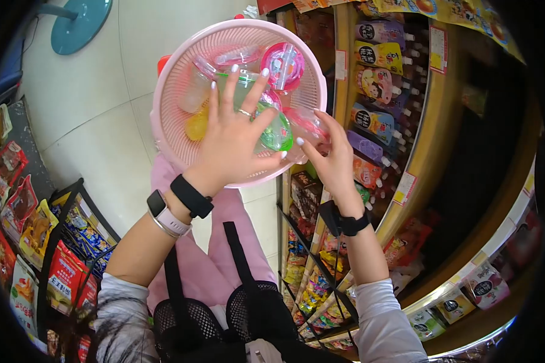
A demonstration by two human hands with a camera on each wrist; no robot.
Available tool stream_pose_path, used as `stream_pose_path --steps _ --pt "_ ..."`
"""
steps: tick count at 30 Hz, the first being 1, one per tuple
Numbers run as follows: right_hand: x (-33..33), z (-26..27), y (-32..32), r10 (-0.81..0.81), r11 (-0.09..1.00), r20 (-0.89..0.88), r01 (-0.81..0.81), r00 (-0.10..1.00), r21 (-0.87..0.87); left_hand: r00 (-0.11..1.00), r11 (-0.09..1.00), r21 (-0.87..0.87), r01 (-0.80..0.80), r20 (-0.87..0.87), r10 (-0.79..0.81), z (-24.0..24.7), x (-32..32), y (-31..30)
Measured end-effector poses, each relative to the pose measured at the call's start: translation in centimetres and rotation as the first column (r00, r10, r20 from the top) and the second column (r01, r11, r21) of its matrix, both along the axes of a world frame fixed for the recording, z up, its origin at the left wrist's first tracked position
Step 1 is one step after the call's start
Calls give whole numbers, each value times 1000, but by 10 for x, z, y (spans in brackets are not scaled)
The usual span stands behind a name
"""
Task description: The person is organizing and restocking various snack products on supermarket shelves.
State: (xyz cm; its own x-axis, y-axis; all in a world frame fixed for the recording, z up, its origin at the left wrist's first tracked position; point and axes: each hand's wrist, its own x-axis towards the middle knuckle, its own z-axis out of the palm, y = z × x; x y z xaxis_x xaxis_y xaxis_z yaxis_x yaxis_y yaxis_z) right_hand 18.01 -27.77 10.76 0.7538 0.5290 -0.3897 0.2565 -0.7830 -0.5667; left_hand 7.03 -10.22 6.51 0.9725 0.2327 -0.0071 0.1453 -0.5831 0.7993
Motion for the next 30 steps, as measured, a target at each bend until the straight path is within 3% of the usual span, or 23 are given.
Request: stream_pose_path --steps 2,3,10,12,13,15,19,22,25,30 --pt "-2 -10 -5 10 999 85 -14 996 43 1000 1000 10 -4 15 4 -1 0 0" --pt "-1 -11 -5 121 993 135 -119 983 -27 1000 999 32 -4 20 3 -1 -1 0" --pt "0 -21 12 218 974 281 -191 935 -119 998 998 15 -55 22 54 6 -9 -10" --pt "1 -22 12 156 985 195 -136 968 -110 972 956 -174 -236 -26 235 12 -12 -28" --pt "1 -21 13 157 984 195 -137 968 -109 971 956 -174 -237 -25 236 12 -13 -38" --pt "2 -18 13 182 976 216 -151 959 -155 949 950 -22 -312 -53 311 9 -15 -55" --pt "-2 -2 13 193 963 258 -133 947 -234 926 926 34 -377 -22 378 -5 -16 -53" --pt "-10 3 9 169 976 382 -101 908 -193 938 939 -18 -343 -63 341 -1 -23 -42" --pt "-27 8 13 103 995 299 -99 949 -30 959 958 88 -274 -55 280 3 -24 -40" --pt "-44 -3 13 76 996 178 -84 981 35 953 948 138 -286 -62 297 3 -20 -42"
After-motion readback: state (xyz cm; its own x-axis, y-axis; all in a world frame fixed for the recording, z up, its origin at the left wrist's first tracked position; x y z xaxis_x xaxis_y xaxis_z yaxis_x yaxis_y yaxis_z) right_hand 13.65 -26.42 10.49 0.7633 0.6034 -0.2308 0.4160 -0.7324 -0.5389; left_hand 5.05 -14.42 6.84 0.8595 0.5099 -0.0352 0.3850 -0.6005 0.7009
